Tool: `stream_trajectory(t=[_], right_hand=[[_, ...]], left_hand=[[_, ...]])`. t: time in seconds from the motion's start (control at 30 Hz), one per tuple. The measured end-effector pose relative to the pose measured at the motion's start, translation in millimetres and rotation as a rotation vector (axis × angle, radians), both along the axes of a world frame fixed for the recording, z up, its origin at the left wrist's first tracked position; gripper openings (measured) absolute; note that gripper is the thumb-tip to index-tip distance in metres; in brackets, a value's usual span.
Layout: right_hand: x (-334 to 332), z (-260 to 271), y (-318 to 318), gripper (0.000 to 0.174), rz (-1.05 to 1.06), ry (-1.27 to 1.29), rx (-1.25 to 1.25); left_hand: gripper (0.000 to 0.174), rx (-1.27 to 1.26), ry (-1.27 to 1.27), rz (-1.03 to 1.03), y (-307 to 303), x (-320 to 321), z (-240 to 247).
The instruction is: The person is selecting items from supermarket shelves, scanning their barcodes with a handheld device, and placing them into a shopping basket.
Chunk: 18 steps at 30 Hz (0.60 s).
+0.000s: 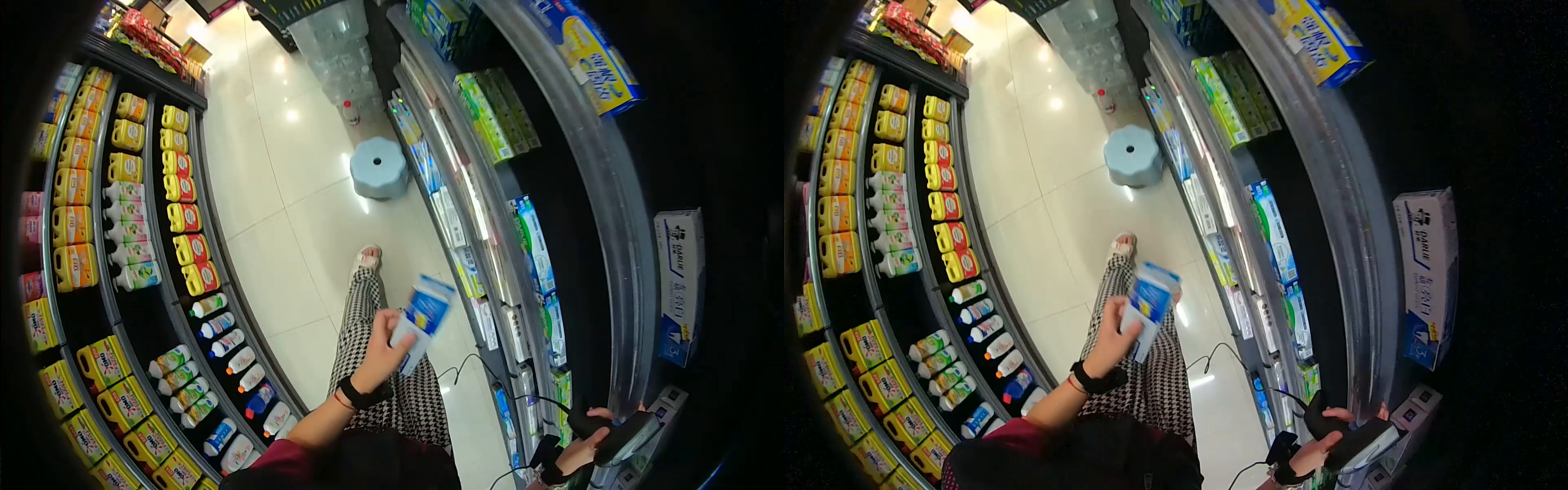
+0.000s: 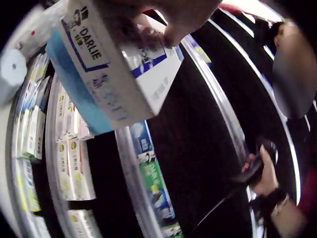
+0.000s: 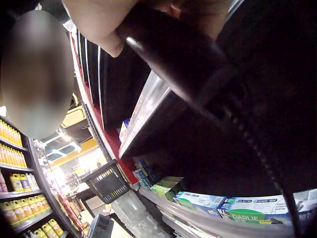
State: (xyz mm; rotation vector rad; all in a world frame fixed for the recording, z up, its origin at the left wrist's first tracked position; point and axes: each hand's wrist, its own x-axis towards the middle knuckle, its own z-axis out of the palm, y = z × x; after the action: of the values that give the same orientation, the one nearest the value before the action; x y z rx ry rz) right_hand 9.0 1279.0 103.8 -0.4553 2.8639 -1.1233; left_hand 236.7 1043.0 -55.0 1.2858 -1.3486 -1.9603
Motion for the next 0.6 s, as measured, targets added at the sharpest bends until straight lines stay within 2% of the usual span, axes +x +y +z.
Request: stream_trajectory(t=[0.03,0.07,0.13,0.17,0.23,0.33,0.4,0.5,0.53,0.6], right_hand=[[0,-1,2,0.052,0.009,0.004,-0.006],[0,-2,4,0.051,0.018,0.007,-0.013],[1,-6,6,0.050,0.047,0.008,-0.023],[-1,-7,7,0.049,0.056,0.014,-0.043],[-1,-8,4,0.048,0.061,0.021,-0.062],[1,-7,-2,0.047,0.059,0.030,-0.055],[1,-7,-5,0.046,0.033,0.040,-0.066],[2,-6,-6,0.041,0.030,0.054,-0.072],[2,-4,-8,0.041,0.029,0.055,-0.069],[3,1,-12,0.034,-0.010,0.020,0.037]], left_hand=[[0.036,0.027,-0.021,0.026,-5,0,-1],[0.040,0.305,0.153,0.255,-9,-2,-14],[0.043,0.461,0.201,0.349,-17,-8,-13],[0.043,0.471,0.199,0.347,-21,-8,-16],[0.043,0.673,0.418,0.407,-35,-8,-19],[0.046,0.695,0.402,0.430,-46,-23,-3],[0.049,0.702,0.428,0.354,-43,-18,-19],[0.046,0.937,0.688,0.281,-41,-16,-32],[0.046,0.941,0.688,0.280,-40,-16,-33],[0.048,0.911,0.695,0.132,-39,-16,-35]])
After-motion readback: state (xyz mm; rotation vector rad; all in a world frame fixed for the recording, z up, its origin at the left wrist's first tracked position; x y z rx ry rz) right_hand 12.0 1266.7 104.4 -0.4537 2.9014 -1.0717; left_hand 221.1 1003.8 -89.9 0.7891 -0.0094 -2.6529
